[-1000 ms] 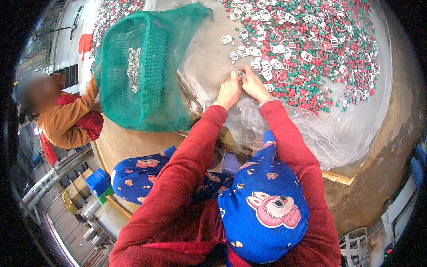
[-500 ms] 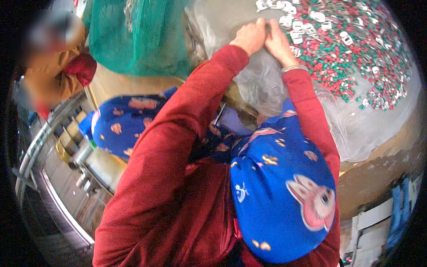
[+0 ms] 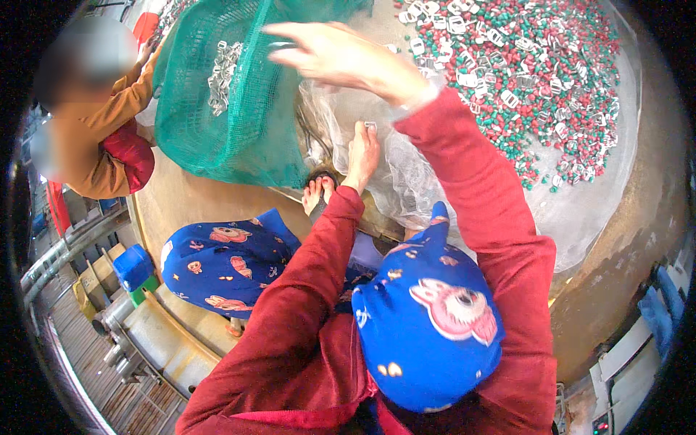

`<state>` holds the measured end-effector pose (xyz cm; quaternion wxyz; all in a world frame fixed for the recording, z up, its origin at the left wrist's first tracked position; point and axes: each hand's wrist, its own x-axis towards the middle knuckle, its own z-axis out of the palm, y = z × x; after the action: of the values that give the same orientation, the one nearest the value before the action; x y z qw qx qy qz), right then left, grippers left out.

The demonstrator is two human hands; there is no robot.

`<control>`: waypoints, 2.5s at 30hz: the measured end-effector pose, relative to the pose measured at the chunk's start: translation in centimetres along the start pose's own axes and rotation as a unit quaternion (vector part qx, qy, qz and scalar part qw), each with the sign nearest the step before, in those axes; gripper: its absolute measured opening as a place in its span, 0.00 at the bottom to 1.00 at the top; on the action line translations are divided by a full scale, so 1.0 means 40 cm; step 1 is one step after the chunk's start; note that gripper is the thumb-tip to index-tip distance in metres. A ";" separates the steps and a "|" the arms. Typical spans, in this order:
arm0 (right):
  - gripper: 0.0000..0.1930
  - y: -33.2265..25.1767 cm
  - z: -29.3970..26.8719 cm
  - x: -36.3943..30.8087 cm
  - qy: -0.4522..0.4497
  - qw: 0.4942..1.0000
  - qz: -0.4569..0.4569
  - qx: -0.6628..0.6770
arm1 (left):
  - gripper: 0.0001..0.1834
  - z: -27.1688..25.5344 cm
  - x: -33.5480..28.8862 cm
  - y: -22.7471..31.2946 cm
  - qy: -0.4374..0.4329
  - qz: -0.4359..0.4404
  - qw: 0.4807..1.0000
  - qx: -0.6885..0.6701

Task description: The person sorts metal tags from a pile of tumbling pellets by hand and trims individual metal tags using pliers.

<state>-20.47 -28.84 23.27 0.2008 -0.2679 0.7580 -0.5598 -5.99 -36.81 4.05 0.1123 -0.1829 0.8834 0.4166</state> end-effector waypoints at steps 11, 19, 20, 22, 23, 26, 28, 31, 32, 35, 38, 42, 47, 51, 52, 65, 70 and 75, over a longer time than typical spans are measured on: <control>0.24 0.533 0.028 -0.078 0.078 0.900 0.103 -0.416 | 0.14 -0.063 0.043 0.035 -0.055 -0.080 0.955 -0.281; 0.10 0.470 0.083 -0.143 0.169 0.952 0.153 -0.204 | 0.10 -0.090 0.115 0.092 -0.057 0.023 0.986 -0.156; 0.09 0.446 0.093 -0.155 0.193 0.955 0.223 -0.020 | 0.08 -0.082 0.120 0.094 -0.023 0.106 0.993 -0.046; 0.08 0.438 0.105 -0.185 0.206 0.941 0.253 0.085 | 0.07 -0.068 0.129 0.088 -0.050 0.120 0.988 -0.079; 0.09 0.454 0.114 -0.206 0.190 0.935 0.278 0.108 | 0.07 -0.056 0.127 0.078 -0.067 0.133 0.986 -0.072; 0.12 0.459 0.139 -0.240 0.167 0.927 0.307 0.134 | 0.08 -0.025 0.113 0.057 -0.119 0.112 0.986 -0.031; 0.15 0.450 0.153 -0.250 0.156 0.930 0.306 0.130 | 0.09 -0.009 0.101 0.050 -0.163 0.073 0.984 0.001; 0.12 0.478 0.198 -0.260 0.163 0.939 0.300 0.040 | 0.10 -0.003 0.084 0.029 -0.157 0.065 0.985 0.003; 0.11 0.484 0.210 -0.262 0.172 0.940 0.294 0.013 | 0.10 -0.001 0.080 0.021 -0.155 0.063 0.986 0.005; 0.09 0.502 0.233 -0.271 0.181 0.946 0.267 -0.015 | 0.10 0.003 0.067 0.009 -0.136 0.049 0.989 0.026; 0.09 0.508 0.242 -0.272 0.196 0.949 0.245 -0.041 | 0.09 0.006 0.058 0.009 -0.139 0.048 0.988 0.046; 0.09 0.499 0.244 -0.257 0.193 0.949 0.245 -0.048 | 0.09 -0.003 0.063 0.010 -0.133 0.036 0.989 0.050; 0.11 0.507 0.249 -0.264 0.178 0.951 0.245 -0.058 | 0.08 0.005 0.071 0.018 -0.147 0.019 0.987 0.060; 0.09 0.501 0.241 -0.264 0.168 0.950 0.260 -0.040 | 0.09 0.012 0.070 0.024 -0.146 0.019 0.986 0.073; 0.09 0.496 0.237 -0.262 0.167 0.950 0.263 -0.036 | 0.09 0.012 0.067 0.027 -0.144 0.019 0.987 0.075; 0.13 0.478 0.203 -0.222 0.070 0.958 0.254 -0.110 | 0.09 0.025 0.091 0.042 -0.128 0.075 0.980 0.134; 0.09 0.560 0.232 -0.248 0.131 0.966 0.195 -0.105 | 0.12 0.001 0.161 -0.018 -0.218 0.118 0.959 0.139; 0.09 0.498 0.229 -0.292 0.266 0.900 0.279 0.203 | 0.11 -0.044 0.109 -0.048 -0.186 -0.071 0.963 -0.181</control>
<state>-9.49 -23.71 1.58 0.1899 0.1598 0.6966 -0.6731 -9.22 -40.29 2.29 0.2684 -0.1817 0.7417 0.5872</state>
